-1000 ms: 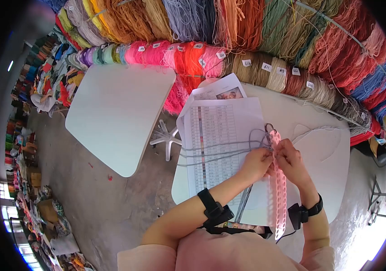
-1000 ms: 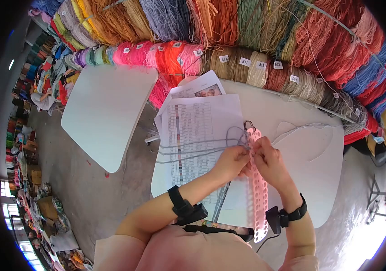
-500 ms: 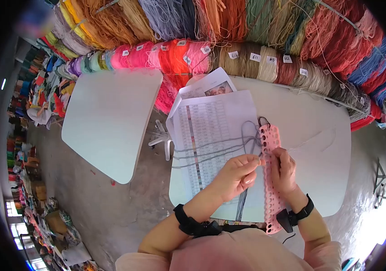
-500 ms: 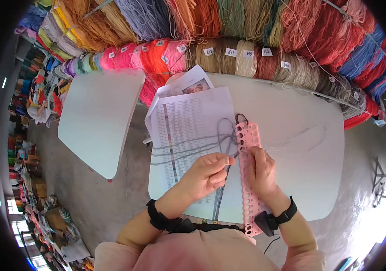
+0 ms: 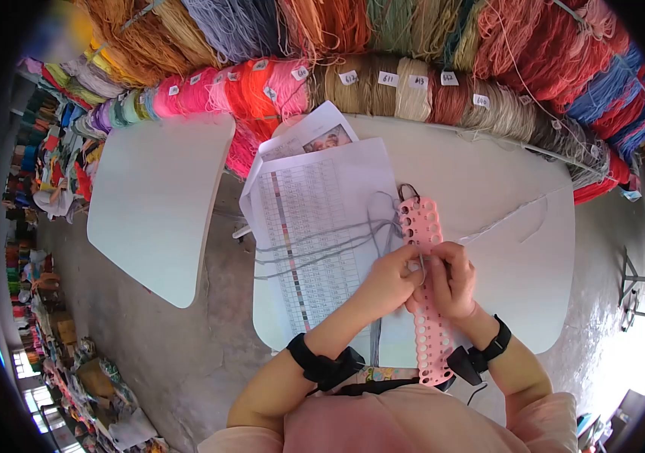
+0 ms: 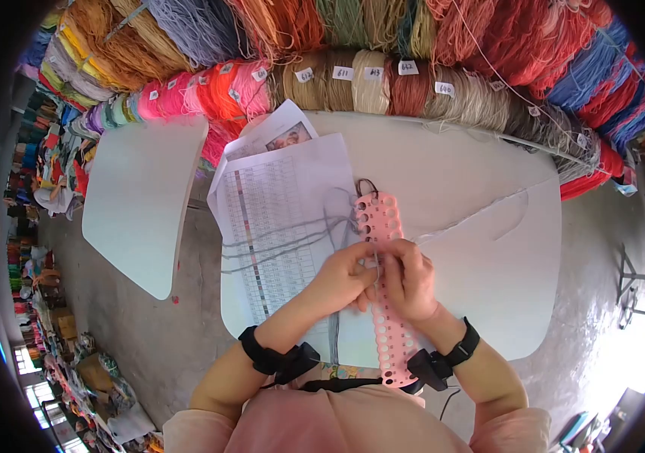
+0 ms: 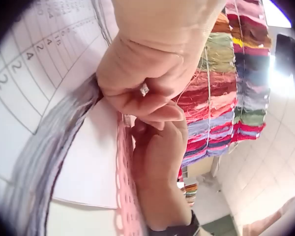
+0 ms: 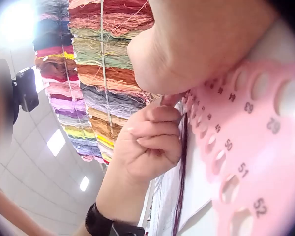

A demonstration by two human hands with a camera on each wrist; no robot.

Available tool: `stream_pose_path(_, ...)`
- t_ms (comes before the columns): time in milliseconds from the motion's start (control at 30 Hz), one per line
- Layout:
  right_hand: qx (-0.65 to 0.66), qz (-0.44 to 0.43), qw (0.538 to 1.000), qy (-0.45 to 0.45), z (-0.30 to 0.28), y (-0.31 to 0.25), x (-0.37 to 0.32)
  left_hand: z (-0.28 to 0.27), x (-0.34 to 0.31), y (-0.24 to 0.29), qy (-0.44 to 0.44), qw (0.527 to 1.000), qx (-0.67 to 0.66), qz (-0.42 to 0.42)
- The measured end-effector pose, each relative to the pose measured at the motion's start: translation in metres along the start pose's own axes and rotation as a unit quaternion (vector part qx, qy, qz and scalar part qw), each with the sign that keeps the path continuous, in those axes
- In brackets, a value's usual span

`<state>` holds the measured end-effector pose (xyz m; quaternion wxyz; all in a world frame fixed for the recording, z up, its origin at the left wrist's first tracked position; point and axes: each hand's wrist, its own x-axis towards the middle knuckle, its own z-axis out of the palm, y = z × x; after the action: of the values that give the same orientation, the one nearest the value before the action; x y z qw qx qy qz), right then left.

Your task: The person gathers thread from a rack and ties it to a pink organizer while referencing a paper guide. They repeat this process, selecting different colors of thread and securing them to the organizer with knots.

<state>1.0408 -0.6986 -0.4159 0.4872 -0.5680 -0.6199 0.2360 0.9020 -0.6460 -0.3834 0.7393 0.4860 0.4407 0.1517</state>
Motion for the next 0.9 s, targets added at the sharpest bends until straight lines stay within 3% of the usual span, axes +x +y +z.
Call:
stream_pose_path(67, -0.067, -0.029, 0.997, -0.009, 0.004, 0.004, 0.003, -0.002, -0.006, -0.001, 0.074, 0.989, 0.112, 0.054)
stream_pose_path(200, -0.194, -0.067, 0.977, -0.053, 0.006, -0.013, 0.012, -0.081, -0.074, 0.014, 0.194, 0.981, -0.008, -0.001)
stream_pose_path(267, -0.208, -0.049, 0.975, -0.059, 0.009, -0.007, 0.010, -0.157, -0.119, 0.002, 0.173, 0.979, -0.098, 0.047)
stream_pose_path(300, -0.214, -0.046, 0.974, -0.062, 0.009, -0.007, 0.009, -0.196, -0.148, -0.010, 0.235, 0.963, -0.110, 0.071)
stream_pose_path(333, -0.220, -0.043, 0.972, -0.062, 0.010, -0.008, 0.008, -0.222, -0.171, -0.008, 0.352, 0.918, -0.175, 0.047)
stream_pose_path(433, -0.247, -0.041, 0.967, -0.052, 0.014, -0.007, 0.004, -0.307, -0.214, -0.013, 0.454, 0.841, -0.281, 0.086)
stream_pose_path(467, -0.264, -0.041, 0.963, -0.044, 0.016, -0.006, 0.003, -0.334, -0.221, -0.020, 0.404, 0.879, -0.225, 0.120)
stream_pose_path(500, -0.274, -0.051, 0.959, -0.045, 0.016, -0.007, 0.003, -0.328, -0.212, -0.006, 0.480, 0.849, -0.199, 0.095)
stream_pose_path(533, -0.273, -0.056, 0.959, -0.050, 0.013, -0.008, 0.004, -0.360, -0.213, -0.018, 0.439, 0.882, -0.142, 0.098)
stream_pose_path(567, -0.262, -0.032, 0.962, -0.076, 0.009, -0.016, 0.005, -0.334, -0.195, -0.001, 0.474, 0.878, 0.017, 0.066)
stream_pose_path(633, -0.254, -0.041, 0.964, -0.068, 0.004, -0.015, 0.005, -0.339, -0.173, 0.004, 0.510, 0.840, 0.178, -0.037)
stream_pose_path(667, -0.269, -0.045, 0.960, -0.070, 0.000, -0.012, 0.006, -0.333, -0.163, 0.005, 0.468, 0.860, 0.202, 0.010)
stream_pose_path(733, -0.291, -0.054, 0.952, -0.079, -0.009, -0.004, 0.005, -0.263, -0.142, 0.035, 0.385, 0.883, 0.250, 0.101)
stream_pose_path(833, -0.276, -0.066, 0.957, -0.057, -0.034, 0.006, 0.002, -0.199, -0.107, 0.050, 0.203, 0.908, 0.305, 0.203)
stream_pose_path(900, -0.232, -0.080, 0.967, -0.069, -0.051, 0.011, 0.001, -0.141, -0.092, 0.075, 0.125, 0.905, 0.372, 0.163)
